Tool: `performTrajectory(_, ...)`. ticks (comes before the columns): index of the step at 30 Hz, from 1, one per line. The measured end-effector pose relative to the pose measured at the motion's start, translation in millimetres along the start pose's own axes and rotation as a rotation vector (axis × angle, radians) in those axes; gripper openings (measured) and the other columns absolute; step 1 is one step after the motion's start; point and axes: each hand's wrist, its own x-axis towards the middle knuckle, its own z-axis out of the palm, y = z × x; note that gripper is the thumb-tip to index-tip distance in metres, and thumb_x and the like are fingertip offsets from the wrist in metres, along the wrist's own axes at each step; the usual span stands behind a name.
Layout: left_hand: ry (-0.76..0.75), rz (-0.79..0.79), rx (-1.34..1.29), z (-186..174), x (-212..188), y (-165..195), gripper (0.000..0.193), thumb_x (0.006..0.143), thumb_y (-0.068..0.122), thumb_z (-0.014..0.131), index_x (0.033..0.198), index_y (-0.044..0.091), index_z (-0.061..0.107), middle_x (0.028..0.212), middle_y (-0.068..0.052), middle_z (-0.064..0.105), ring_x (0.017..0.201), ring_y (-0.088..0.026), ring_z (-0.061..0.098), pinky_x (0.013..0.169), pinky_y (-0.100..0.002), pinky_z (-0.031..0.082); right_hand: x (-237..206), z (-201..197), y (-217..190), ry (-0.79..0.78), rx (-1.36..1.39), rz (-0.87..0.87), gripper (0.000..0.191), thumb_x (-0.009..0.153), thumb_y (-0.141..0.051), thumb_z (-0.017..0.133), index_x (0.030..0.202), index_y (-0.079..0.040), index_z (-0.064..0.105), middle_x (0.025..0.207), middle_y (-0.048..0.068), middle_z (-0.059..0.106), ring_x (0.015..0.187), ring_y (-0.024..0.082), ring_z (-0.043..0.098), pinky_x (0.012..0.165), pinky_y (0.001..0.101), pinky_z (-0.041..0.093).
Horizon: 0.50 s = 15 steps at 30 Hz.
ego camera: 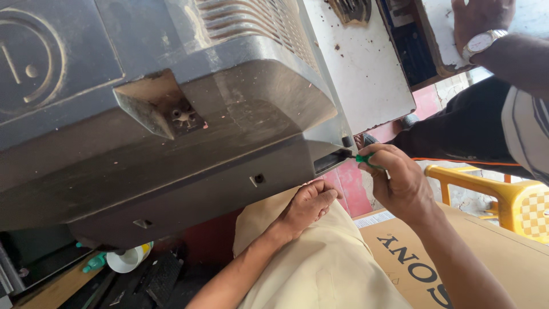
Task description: The person uses a green screwdriver to remove screws from the back panel of an LG CRT television. They systematically unscrew fasteners from the top, sides, and bottom of the casing while the television rests on a workbench.
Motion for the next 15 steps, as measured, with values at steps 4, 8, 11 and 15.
performTrajectory(4,0.013,0.006,0.021,-1.4,-0.8,0.0,0.017,0.103,0.022,0.058,0.101,0.008,0.068,0.068,0.007,0.047,0.059,-0.002,0.042,0.052,-0.019,0.036,-1.9,2.3,-2.2,0.012,-0.029,0.001,0.038,0.088,0.015,0.068,0.111,-0.005,0.045,0.111,0.017,0.068,0.093,0.030,0.070,0.074,0.0357,0.057)
performTrajectory(8,0.017,0.024,0.010,-2.8,-1.8,-0.5,0.017,0.102,0.021,0.058,0.101,0.008,0.069,0.069,0.007,0.047,0.060,-0.002,0.042,0.051,-0.020,0.036,-3.7,1.5,-0.2,0.016,-0.014,0.018,0.038,0.089,0.013,0.068,0.113,-0.005,0.045,0.111,0.016,0.069,0.094,0.030,0.071,0.075,0.0354,0.057)
performTrajectory(11,0.020,0.015,0.024,-3.4,-2.0,-0.7,0.017,0.102,0.021,0.058,0.102,0.009,0.069,0.068,0.007,0.047,0.059,-0.002,0.042,0.051,-0.020,0.035,-4.7,1.3,2.6,0.025,-0.027,-0.013,0.037,0.090,0.011,0.069,0.113,-0.005,0.045,0.111,0.017,0.069,0.096,0.031,0.072,0.075,0.0358,0.058)
performTrajectory(15,0.028,0.005,0.032,-2.9,-2.2,-2.1,0.017,0.102,0.021,0.058,0.102,0.009,0.068,0.069,0.007,0.048,0.060,-0.002,0.043,0.051,-0.020,0.035,-5.0,3.2,0.9,0.059,-0.044,-0.013,0.038,0.090,0.007,0.073,0.113,-0.005,0.045,0.110,0.017,0.069,0.096,0.031,0.073,0.076,0.0363,0.058)
